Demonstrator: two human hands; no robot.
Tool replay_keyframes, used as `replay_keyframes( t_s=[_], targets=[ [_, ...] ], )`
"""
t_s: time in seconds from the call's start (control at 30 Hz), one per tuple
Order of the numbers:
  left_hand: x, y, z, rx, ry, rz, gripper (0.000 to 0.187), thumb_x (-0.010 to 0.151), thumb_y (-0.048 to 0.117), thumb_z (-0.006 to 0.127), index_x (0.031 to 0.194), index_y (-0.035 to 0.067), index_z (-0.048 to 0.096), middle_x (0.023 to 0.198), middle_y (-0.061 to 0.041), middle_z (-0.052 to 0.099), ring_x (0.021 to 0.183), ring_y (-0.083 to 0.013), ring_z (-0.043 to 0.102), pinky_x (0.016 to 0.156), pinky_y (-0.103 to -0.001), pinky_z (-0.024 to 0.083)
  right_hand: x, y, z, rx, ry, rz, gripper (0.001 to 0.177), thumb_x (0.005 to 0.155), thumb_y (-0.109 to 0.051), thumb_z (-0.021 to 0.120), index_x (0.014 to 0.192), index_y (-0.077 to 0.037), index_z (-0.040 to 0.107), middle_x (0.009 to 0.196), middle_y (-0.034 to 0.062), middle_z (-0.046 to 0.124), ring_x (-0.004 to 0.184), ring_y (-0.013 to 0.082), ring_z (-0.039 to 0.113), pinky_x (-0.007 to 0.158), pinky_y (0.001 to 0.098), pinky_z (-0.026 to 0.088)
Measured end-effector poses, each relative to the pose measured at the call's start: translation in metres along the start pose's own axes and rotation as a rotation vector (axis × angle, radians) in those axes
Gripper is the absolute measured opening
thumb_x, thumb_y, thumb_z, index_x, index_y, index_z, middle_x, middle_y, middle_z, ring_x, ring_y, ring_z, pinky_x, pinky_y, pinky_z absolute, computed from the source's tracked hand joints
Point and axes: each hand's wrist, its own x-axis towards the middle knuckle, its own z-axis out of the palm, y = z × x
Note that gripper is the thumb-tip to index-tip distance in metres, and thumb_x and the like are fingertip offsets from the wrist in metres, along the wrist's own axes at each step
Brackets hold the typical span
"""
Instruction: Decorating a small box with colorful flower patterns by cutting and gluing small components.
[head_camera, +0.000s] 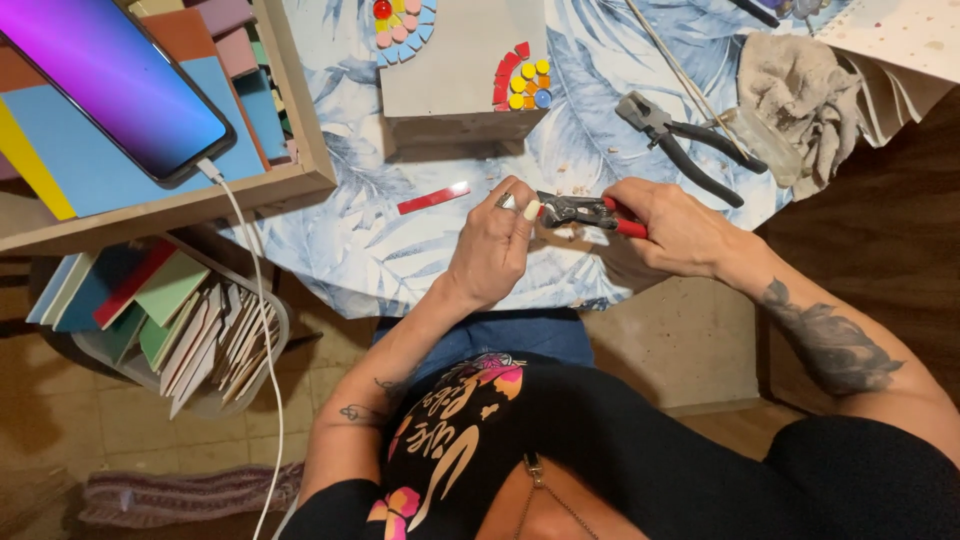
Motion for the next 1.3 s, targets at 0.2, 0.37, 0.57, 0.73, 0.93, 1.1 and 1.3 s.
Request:
replay_keyframes(
  t_s=[0.2,0.37,0.57,0.73,0.93,1.1,1.3],
  targets=[
    [0.001,0.002,0.002,0.006,0.006,0.001,0.026,0.091,0.015,0.029,0.072,0.005,0.043,0.062,-0.005,0.036,0.056,-0.0235,0.045,0.057,-0.029,0.042,0.003,0.033,0.021,-0.021,0.115,-0.047,0.023,0.065,-0.009,0.052,0.087,-0.011,0.052,0.066,0.0088,0.050,0.063,0.0295,0.055,0.056,0.0367,0.045],
    [0.007,0.007,0.000,0.023,0.035,0.025,0.028,0.091,0.014,0.030,0.069,0.005,0.043,0.061,-0.005,0.035,0.055,-0.0237,0.045,0.057,-0.028,0.041,0.007,0.024,0.010,-0.023,0.159,-0.129,0.026,0.063,-0.008,0.054,0.090,-0.008,0.052,0.068,0.0133,0.051,0.065,0.0339,0.055,0.057,0.0402,0.045],
    [0.005,0.000,0.003,-0.046,0.056,-0.037,0.026,0.090,0.015,0.034,0.071,0.004,0.048,0.059,-0.008,0.041,0.055,-0.0259,0.050,0.056,-0.030,0.044,0.003,0.029,0.017,0.077,0.270,-0.233,0.031,0.063,-0.006,0.056,0.093,-0.006,0.055,0.071,0.0128,0.052,0.066,0.0325,0.055,0.060,0.0387,0.045],
    [0.006,0.017,0.004,-0.096,0.102,-0.116,0.023,0.089,0.016,0.039,0.074,0.006,0.054,0.057,-0.007,0.051,0.055,-0.0206,0.056,0.056,-0.028,0.047,0.006,0.027,0.048,0.205,0.503,-0.270,0.023,0.070,-0.018,0.058,0.090,-0.007,0.055,0.074,0.0080,0.051,0.064,0.0234,0.053,0.059,0.0310,0.044],
    [0.005,0.022,0.011,-0.149,0.118,-0.222,0.021,0.088,0.015,0.043,0.080,0.005,0.060,0.052,-0.007,0.056,0.039,-0.0134,0.053,0.043,-0.024,0.046,0.011,-0.038,0.051,0.757,0.837,-0.477,0.027,0.067,0.007,0.071,0.073,0.000,0.045,0.066,0.0081,0.047,0.072,0.0219,0.054,0.061,0.0217,0.044],
    [0.000,0.020,0.013,-0.193,0.097,-0.246,0.022,0.088,0.014,0.043,0.082,0.002,0.060,0.055,-0.007,0.060,0.038,-0.0123,0.054,0.040,-0.022,0.044,0.017,-0.033,0.053,0.810,0.822,-0.496,0.023,0.069,0.013,0.065,0.073,0.002,0.045,0.064,0.0102,0.049,0.065,0.0206,0.055,0.053,0.0219,0.044],
    [-0.002,0.012,0.018,-0.306,0.013,-0.265,0.031,0.090,0.020,0.037,0.074,0.004,0.057,0.051,-0.008,0.057,0.035,-0.0118,0.052,0.037,-0.021,0.042,0.015,-0.025,0.036,0.933,0.602,-0.553,0.020,0.069,0.010,0.066,0.076,0.004,0.048,0.063,0.0095,0.047,0.069,0.0214,0.054,0.055,0.0277,0.047]
  ],
)
